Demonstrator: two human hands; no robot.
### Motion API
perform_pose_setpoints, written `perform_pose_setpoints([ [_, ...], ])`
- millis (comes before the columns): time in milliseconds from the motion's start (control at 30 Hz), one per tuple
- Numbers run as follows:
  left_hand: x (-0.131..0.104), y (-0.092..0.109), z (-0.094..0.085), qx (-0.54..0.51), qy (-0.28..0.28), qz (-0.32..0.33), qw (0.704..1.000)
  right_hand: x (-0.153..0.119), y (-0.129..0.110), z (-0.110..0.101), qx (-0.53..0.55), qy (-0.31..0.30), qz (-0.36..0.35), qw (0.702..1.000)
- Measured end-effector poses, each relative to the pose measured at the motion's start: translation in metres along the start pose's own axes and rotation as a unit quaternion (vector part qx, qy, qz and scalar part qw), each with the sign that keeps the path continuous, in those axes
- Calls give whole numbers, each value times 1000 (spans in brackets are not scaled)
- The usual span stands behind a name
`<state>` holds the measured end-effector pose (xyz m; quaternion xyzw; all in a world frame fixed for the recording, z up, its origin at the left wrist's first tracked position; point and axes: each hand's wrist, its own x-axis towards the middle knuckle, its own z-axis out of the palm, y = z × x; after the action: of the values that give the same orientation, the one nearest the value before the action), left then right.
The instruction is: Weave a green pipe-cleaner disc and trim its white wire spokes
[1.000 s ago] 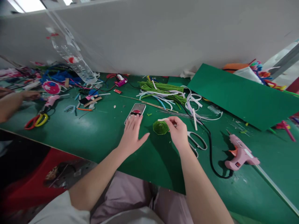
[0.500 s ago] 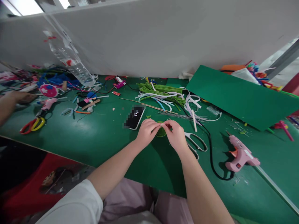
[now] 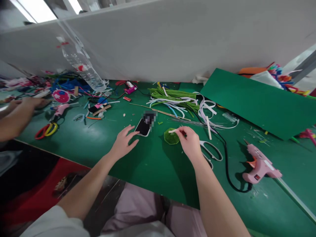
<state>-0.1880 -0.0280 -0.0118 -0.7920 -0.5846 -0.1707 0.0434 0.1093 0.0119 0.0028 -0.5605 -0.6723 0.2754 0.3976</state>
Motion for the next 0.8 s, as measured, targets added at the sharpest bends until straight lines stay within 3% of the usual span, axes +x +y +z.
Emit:
perform_pose_setpoints([
  [100, -7, -7, 4, 13, -58, 19, 998, 0, 1, 0, 2, 1, 6, 1000],
  [200, 4, -9, 7, 14, -87, 14, 996, 0, 2, 0, -2, 3, 15, 1000],
  [400, 38, -11, 4, -49, -55, -116, 990, 0, 1, 1, -17, 2, -1, 1000],
  [800, 67, 5, 13, -46, -96, -141, 984, 0, 2, 1, -24, 3, -30, 999],
])
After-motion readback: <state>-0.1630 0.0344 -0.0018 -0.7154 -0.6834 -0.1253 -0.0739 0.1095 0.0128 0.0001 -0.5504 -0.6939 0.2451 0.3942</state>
